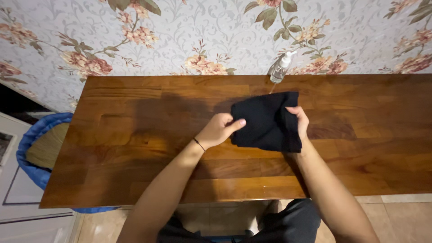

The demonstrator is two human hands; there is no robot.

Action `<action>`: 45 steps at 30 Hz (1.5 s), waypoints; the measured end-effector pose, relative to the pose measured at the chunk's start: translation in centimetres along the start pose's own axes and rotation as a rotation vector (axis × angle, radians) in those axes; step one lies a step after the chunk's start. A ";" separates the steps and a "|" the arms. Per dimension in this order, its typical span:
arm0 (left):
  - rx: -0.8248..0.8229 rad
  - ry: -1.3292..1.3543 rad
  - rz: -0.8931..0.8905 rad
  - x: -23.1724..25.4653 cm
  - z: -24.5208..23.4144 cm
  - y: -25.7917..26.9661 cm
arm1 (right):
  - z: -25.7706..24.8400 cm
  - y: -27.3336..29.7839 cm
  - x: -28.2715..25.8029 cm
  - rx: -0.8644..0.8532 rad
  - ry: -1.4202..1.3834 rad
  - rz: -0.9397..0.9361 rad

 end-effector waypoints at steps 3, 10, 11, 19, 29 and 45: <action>0.220 0.252 0.240 1.4 -1.2 -0.4 | -2.0 -1.3 -0.2 0.169 0.139 0.056; 0.391 0.249 0.216 1.3 -2.5 0.2 | 2.8 0.9 -2.9 0.268 0.970 -0.611; 0.401 0.389 0.290 1.8 -2.4 0.1 | 3.7 1.7 -2.8 0.265 0.972 -0.611; 0.207 0.816 0.142 1.7 -0.5 0.1 | 9.6 3.3 2.8 -0.011 1.406 -0.787; 0.846 -0.113 0.352 -2.6 -10.9 1.4 | -1.6 2.8 -7.6 0.128 0.154 -0.648; 1.007 0.077 0.084 -7.3 -14.7 2.1 | 10.2 -1.7 10.5 0.244 2.287 -0.130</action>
Point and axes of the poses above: each hand's wrist, its own y-axis away from the middle knuckle, its own z-axis out of the palm, x = y × z, the point moved 7 cm from there along -y, towards the middle knuckle, and after that the axes turned 9 degrees about z, right-handed, at the moved point
